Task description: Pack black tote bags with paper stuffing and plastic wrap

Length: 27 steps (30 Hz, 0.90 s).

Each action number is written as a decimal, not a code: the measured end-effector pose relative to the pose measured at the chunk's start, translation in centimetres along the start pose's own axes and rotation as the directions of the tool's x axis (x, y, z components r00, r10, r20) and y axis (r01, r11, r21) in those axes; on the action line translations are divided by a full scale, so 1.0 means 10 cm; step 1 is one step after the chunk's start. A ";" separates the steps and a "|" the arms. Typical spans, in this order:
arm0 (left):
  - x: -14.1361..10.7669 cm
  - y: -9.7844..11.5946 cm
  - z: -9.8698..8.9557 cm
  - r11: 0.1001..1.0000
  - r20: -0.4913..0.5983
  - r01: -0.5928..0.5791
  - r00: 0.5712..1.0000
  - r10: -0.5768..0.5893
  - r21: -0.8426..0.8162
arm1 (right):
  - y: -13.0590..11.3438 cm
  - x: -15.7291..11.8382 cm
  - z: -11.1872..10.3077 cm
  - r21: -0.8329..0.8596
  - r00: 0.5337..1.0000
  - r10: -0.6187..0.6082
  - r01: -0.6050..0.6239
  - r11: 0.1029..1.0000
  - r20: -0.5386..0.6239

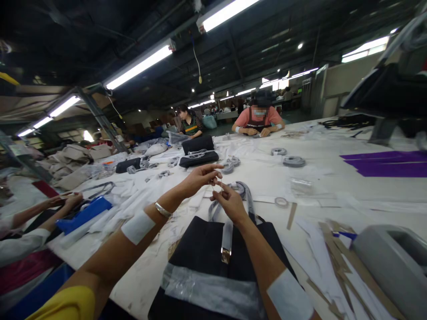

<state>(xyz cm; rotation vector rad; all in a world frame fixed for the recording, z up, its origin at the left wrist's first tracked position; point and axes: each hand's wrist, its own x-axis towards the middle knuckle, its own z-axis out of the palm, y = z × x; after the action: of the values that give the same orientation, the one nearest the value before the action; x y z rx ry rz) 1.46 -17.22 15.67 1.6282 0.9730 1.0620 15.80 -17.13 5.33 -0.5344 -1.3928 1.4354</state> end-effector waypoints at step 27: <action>-0.55 -1.36 -0.23 0.747 0.001 0.539 0.811 -0.585 -0.388 | 0.23 0.06 -0.17 -0.761 0.955 0.286 -0.245 0.601 -0.082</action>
<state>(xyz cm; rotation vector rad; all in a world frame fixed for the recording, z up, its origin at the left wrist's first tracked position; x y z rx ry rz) -4.10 -18.21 1.91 0.8696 1.1649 0.8536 16.22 -15.46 3.05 -1.3139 -2.0256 1.0031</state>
